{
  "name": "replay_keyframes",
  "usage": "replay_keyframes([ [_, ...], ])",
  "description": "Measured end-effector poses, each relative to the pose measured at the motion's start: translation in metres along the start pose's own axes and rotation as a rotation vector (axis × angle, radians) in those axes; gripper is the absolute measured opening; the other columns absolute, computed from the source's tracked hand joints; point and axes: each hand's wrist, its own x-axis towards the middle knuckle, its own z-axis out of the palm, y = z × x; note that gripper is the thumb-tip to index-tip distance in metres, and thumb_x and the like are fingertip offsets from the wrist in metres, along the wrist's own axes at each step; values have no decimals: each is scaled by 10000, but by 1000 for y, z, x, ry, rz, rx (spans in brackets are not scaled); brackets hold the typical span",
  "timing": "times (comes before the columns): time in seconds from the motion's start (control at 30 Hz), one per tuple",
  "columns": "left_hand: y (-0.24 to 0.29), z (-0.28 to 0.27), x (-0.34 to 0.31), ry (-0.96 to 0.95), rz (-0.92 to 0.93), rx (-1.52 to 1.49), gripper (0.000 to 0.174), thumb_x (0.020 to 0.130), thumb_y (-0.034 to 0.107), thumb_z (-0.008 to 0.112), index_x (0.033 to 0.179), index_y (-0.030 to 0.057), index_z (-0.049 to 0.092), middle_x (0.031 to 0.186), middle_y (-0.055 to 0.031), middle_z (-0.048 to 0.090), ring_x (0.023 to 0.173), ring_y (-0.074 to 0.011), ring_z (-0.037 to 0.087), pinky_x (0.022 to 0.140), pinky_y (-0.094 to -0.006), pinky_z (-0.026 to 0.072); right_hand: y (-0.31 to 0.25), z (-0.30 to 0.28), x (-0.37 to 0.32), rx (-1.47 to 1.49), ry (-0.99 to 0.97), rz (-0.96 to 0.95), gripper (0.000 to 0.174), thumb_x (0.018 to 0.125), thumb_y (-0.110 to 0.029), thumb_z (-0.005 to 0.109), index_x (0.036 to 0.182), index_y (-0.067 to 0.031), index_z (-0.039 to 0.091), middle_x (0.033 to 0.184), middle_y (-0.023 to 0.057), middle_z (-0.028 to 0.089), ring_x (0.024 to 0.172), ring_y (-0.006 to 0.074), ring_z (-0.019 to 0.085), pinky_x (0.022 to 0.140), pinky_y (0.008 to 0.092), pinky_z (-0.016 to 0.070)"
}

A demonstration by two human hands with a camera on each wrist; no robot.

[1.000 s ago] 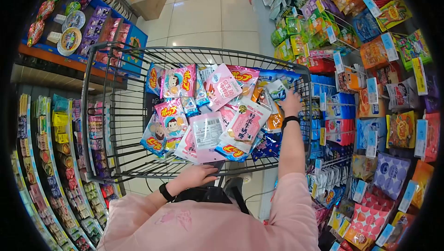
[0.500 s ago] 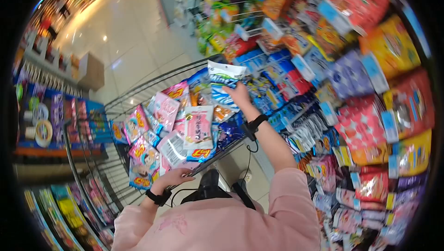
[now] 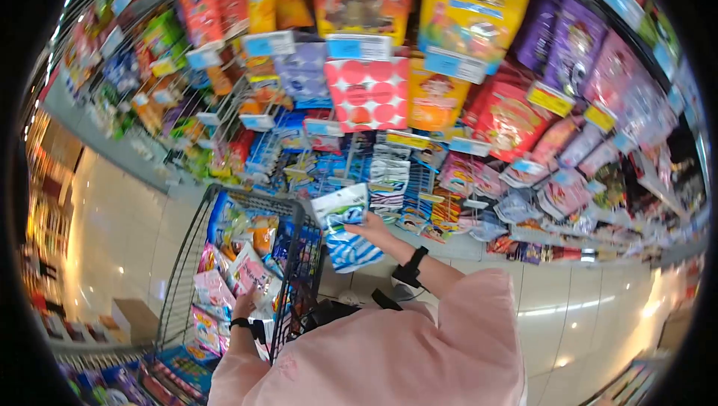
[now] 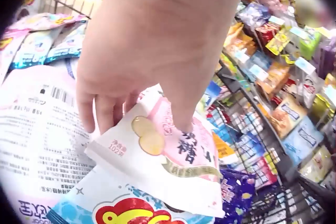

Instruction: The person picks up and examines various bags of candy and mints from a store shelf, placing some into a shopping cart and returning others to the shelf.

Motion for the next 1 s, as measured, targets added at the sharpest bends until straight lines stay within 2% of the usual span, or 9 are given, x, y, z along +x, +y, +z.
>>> replay_keyframes([
  [0.07,12,10,-12,119,-104,57,458,682,484,621,713,39,518,568,-1,449,433,-118,397,386,-252,327,29,-35,-19,65,107,11,326,717,-226,655,933,-5,553,831,56,585,772,133,547,678,275,431],
  [0.2,12,7,-4,-100,-93,-91,382,748,430,582,673,60,522,530,-4,457,427,-134,438,368,-271,312,47,-86,-57,442,188,151,269,727,-183,640,907,0,563,820,63,593,718,125,559,623,254,445],
  [0.27,4,-4,7,-184,91,40,348,784,400,552,748,54,537,597,-43,527,471,-186,527,404,-305,417,65,-105,-62,468,343,156,260,721,-147,639,931,-8,573,831,53,601,713,126,571,641,248,457],
  [0.4,36,8,-26,14,7,-38,390,766,391,576,766,2,551,598,-46,535,543,-171,544,434,-319,416,70,-132,-78,428,402,165,225,723,-122,633,908,-5,581,809,47,603,704,119,570,636,244,452],
  [0.47,42,9,-29,319,255,445,435,714,396,617,762,-36,608,635,-62,572,579,-152,514,519,-312,404,90,-143,-81,336,384,115,215,711,-125,635,874,9,598,801,56,609,691,113,557,632,243,442],
  [0.57,23,-22,16,369,395,663,446,708,400,607,665,-44,590,613,-78,567,546,-123,494,477,-317,380,105,-154,-88,340,385,182,230,701,-118,638,884,13,595,803,65,609,701,128,566,637,255,447],
  [0.6,37,-15,-9,300,337,347,531,659,388,656,822,-107,551,701,-161,589,620,-167,549,538,-312,437,106,-156,-91,411,381,211,242,702,-123,642,895,15,592,810,68,609,704,136,572,637,259,453],
  [0.83,76,9,-84,759,554,554,490,691,383,623,896,-54,534,839,-197,582,748,-225,569,630,-307,439,100,-166,-101,558,310,255,264,735,-145,635,936,16,573,845,74,607,715,153,590,629,256,473],
  [1.0,74,18,-104,794,590,108,623,717,440,593,1082,-50,474,1026,-205,547,892,-298,546,771,-348,409,116,-172,-99,487,268,253,255,740,-143,630,941,3,571,837,54,608,713,119,578,627,242,471],
])
